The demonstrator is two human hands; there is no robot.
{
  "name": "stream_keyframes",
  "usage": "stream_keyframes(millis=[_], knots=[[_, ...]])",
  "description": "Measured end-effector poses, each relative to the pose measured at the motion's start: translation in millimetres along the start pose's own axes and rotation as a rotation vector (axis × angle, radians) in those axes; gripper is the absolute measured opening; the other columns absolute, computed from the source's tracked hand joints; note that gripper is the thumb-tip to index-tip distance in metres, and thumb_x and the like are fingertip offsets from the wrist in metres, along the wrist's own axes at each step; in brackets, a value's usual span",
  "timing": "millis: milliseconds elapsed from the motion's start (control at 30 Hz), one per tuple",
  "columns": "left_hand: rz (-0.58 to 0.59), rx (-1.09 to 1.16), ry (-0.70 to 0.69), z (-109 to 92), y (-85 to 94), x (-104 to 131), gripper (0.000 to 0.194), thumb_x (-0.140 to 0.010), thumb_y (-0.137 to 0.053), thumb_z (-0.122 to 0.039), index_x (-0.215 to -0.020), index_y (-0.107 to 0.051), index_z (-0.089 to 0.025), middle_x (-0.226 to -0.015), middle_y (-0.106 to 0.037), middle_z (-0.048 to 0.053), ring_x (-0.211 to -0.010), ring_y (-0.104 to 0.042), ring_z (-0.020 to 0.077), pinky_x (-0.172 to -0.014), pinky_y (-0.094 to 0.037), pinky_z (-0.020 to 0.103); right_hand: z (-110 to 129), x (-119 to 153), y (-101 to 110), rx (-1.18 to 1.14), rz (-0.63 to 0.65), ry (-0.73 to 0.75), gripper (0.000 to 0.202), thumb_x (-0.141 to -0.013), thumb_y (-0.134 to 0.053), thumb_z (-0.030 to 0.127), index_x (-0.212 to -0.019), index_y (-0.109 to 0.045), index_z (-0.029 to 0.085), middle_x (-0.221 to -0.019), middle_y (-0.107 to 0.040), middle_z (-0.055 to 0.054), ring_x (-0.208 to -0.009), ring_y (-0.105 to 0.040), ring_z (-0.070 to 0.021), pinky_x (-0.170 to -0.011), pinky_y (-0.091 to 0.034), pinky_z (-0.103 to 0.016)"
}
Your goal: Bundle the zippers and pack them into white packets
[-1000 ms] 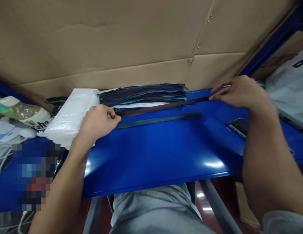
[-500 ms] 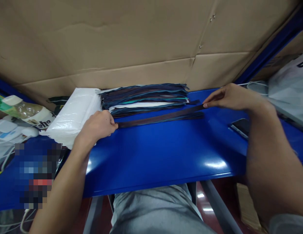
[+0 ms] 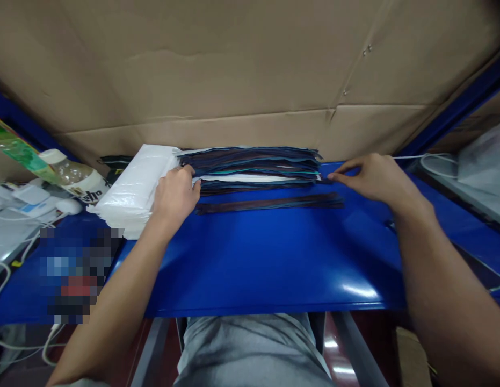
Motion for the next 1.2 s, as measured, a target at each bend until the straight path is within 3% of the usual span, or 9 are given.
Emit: stream_keyframes(millis=[233, 533, 700, 900, 1067, 1200], knots=[[-0.059, -0.156, -0.013, -8.2, -4.2, -31.5, 0.039, -0.103, -0.051, -0.014, -0.137, -0.069, -0.012, -0.134, -0.070, 0.027, -0.120, -0.071, 0.0430, -0.098, -0.059, 0.055, 48.3, 2.5, -28.4, -0.047, 0.037, 0.198, 0.027, -0.096, -0.074, 0.051, -0.098, -0.088, 0.028, -0.089, -0.083, -0.006, -0.078, -0.076, -0.0277, -0.069, -0.048, -0.037], [-0.053, -0.185, -0.026, -6.4, -12.3, -51.7, 0.048, -0.100, -0.041, -0.001, -0.135, -0.073, -0.011, -0.128, -0.073, 0.026, -0.119, -0.072, 0.0397, -0.097, -0.061, 0.053, 65.9, 9.2, -39.9, -0.035, 0.094, 0.253, 0.043, -0.102, -0.062, 0.066, -0.096, -0.087, 0.032, -0.079, -0.080, -0.004, -0.073, -0.075, -0.0276, -0.066, -0.045, -0.036], [-0.069, -0.189, -0.031, 1.2, -12.1, -53.4, 0.046, -0.099, -0.043, -0.003, -0.125, -0.080, -0.015, -0.122, -0.075, 0.023, -0.122, -0.069, 0.0396, -0.094, -0.061, 0.051, 69.2, 10.8, -40.0, -0.026, 0.098, 0.257, 0.051, -0.104, -0.056, 0.071, -0.096, -0.087, 0.031, -0.072, -0.077, -0.005, -0.070, -0.072, -0.0270, -0.064, -0.042, -0.037], [-0.076, -0.152, -0.018, 4.3, -11.3, -53.5, 0.048, -0.101, -0.044, -0.006, -0.130, -0.081, -0.013, -0.122, -0.075, 0.024, -0.127, -0.066, 0.0395, -0.098, -0.060, 0.049, 75.0, 13.0, -42.2, -0.019, 0.133, 0.266, 0.053, -0.105, -0.054, 0.071, -0.096, -0.086, 0.030, -0.073, -0.077, -0.006, -0.070, -0.071, -0.0268, -0.064, -0.039, -0.037], [-0.067, -0.117, 0.093, 8.0, -0.5, -51.0, 0.042, -0.104, -0.048, -0.016, -0.131, -0.081, -0.014, -0.118, -0.077, 0.024, -0.113, -0.073, 0.0407, -0.097, -0.058, 0.052, 79.0, 14.5, -44.1, 0.007, 0.156, 0.268, 0.056, -0.105, -0.052, 0.071, -0.089, -0.084, 0.029, -0.070, -0.075, -0.006, -0.069, -0.070, -0.0274, -0.064, -0.039, -0.037], [-0.171, -0.013, 0.083, 6.5, 12.6, -41.3, 0.039, -0.108, -0.048, -0.027, -0.131, -0.078, -0.017, -0.114, -0.080, 0.021, -0.110, -0.075, 0.0396, -0.100, -0.057, 0.053, 84.9, 15.7, -45.3, -0.039, 0.125, 0.313, 0.044, -0.106, -0.056, 0.062, -0.098, -0.085, 0.030, -0.086, -0.082, -0.005, -0.080, -0.075, -0.0279, -0.068, -0.045, -0.037]])
Point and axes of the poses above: each hand's wrist, its own x-axis away from the middle knuckle, its own y-axis out of the back of the hand, z = x × y, the point moved 7 cm from there along -x, towards the middle knuckle
